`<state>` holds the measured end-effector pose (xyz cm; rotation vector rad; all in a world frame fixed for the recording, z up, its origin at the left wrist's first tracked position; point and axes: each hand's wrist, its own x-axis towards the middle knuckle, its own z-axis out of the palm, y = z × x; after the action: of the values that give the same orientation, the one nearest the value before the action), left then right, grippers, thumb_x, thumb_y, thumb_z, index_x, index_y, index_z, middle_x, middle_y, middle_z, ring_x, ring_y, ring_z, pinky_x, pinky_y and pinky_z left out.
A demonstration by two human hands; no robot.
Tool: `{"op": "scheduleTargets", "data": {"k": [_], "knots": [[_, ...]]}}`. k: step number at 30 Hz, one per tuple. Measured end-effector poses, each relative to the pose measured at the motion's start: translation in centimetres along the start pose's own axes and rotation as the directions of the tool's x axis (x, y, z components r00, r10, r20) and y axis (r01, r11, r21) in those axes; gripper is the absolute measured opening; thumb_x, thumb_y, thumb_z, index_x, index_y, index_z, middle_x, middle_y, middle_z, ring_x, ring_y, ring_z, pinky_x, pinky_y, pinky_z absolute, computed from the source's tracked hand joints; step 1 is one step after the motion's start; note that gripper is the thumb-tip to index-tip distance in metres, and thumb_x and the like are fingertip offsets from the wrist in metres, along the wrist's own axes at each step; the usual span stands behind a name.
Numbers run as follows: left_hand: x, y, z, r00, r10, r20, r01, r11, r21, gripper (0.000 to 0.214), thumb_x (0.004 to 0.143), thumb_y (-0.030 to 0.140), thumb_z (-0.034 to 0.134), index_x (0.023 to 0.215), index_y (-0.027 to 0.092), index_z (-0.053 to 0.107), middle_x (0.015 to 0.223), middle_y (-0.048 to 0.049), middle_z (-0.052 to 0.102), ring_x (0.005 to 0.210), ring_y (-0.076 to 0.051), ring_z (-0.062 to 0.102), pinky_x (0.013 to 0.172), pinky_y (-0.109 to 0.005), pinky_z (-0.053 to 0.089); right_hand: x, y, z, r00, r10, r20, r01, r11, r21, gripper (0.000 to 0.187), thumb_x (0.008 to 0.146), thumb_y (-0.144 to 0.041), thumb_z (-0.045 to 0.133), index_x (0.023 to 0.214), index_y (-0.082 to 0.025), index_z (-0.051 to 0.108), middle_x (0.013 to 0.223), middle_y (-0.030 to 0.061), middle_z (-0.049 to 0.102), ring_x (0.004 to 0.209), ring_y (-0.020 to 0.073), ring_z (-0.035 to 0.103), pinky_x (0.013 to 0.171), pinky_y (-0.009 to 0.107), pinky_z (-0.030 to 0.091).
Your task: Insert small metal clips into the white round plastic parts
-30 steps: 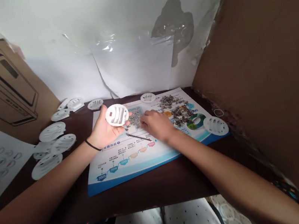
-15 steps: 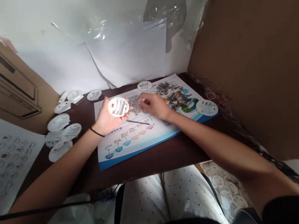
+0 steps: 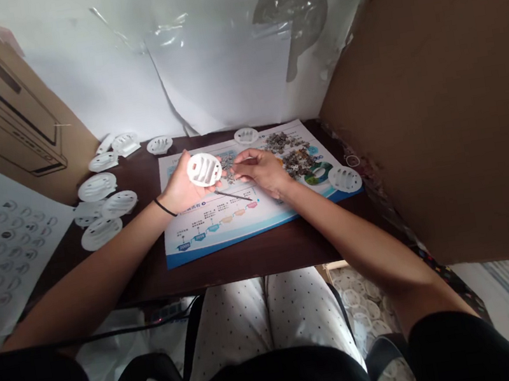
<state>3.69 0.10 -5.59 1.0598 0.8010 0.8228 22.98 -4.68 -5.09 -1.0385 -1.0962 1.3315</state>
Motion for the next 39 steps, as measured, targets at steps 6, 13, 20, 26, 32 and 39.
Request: {"op": "scheduleTargets", "data": {"k": [6, 13, 20, 26, 32, 39], "knots": [[0.2, 0.1, -0.1, 0.998, -0.040, 0.044, 0.041, 0.999, -0.024, 0.081, 0.087, 0.078, 0.027, 0.118, 0.013, 0.064, 0.092, -0.0165, 0.074, 0.075, -0.022, 0.068, 0.065, -0.033, 0.051, 0.3, 0.6, 0.1, 0.996, -0.083, -0.018, 0.081, 0.990, -0.119, 0.022, 0.067, -0.030, 0.079, 0.084, -0.019, 0.070, 0.074, -0.0008, 0.067, 0.063, 0.0099, 0.055, 0.065, 0.029, 0.049], [0.1, 0.3, 0.0, 0.994, -0.067, 0.090, 0.073, 0.995, -0.063, 0.078, 0.094, 0.069, 0.018, 0.124, 0.009, 0.058, 0.088, -0.0166, 0.073, 0.064, -0.018, 0.065, 0.055, -0.027, 0.041, 0.8, 1.6, -0.2, 0.971, -0.239, -0.029, 0.223, 0.939, -0.262, 0.028, 0.075, -0.045, 0.073, 0.075, -0.019, 0.064, 0.067, 0.0022, 0.068, 0.056, 0.0131, 0.058, 0.058, 0.031, 0.048], [-0.1, 0.1, 0.5, 0.998, -0.047, 0.048, 0.048, 0.999, -0.016, 0.075, 0.094, 0.067, 0.019, 0.118, 0.010, 0.060, 0.086, -0.0143, 0.072, 0.066, -0.019, 0.067, 0.055, -0.026, 0.040, 0.8, 1.6, 0.0, 0.973, -0.231, -0.001, 0.222, 0.935, -0.277, 0.041, 0.084, -0.062, 0.063, 0.082, -0.026, 0.044, 0.077, 0.0039, 0.073, 0.064, 0.0167, 0.067, 0.056, 0.030, 0.050], [-0.4, 0.1, 0.9, 0.996, -0.028, 0.083, 0.028, 1.000, 0.004, 0.072, 0.093, 0.071, 0.022, 0.109, 0.013, 0.062, 0.082, -0.0118, 0.072, 0.060, -0.017, 0.066, 0.050, -0.024, 0.038, 0.8, 1.4, -0.2, 0.960, -0.265, 0.094, 0.282, 0.897, -0.341, 0.040, 0.086, -0.063, 0.059, 0.081, -0.025, 0.045, 0.078, 0.0038, 0.070, 0.067, 0.0155, 0.063, 0.056, 0.029, 0.046], [-0.8, 0.0, 1.5, 0.994, -0.103, 0.025, 0.103, 0.994, -0.036, 0.093, 0.081, 0.085, 0.007, 0.100, 0.013, 0.063, 0.072, -0.0131, 0.070, 0.054, -0.017, 0.061, 0.048, -0.025, 0.038, 0.6, 1.3, -0.1, 0.945, -0.314, 0.092, 0.320, 0.829, -0.459, 0.035, 0.088, -0.057, 0.058, 0.079, -0.023, 0.050, 0.061, -0.0037, 0.055, 0.053, 0.0113, 0.049, 0.054, 0.029, 0.039], [-1.1, 0.0, 2.1, 0.979, -0.137, 0.149, 0.153, 0.983, -0.097, 0.055, 0.094, 0.052, 0.017, 0.096, 0.015, 0.057, 0.068, -0.0083, 0.066, 0.051, -0.018, 0.062, 0.042, -0.024, 0.037, 0.5, 1.5, 0.9, 0.956, -0.288, 0.050, 0.288, 0.895, -0.341, 0.033, 0.087, -0.052, 0.061, 0.076, -0.022, 0.051, 0.056, -0.0032, 0.055, 0.050, 0.0114, 0.051, 0.054, 0.030, 0.041]]}}
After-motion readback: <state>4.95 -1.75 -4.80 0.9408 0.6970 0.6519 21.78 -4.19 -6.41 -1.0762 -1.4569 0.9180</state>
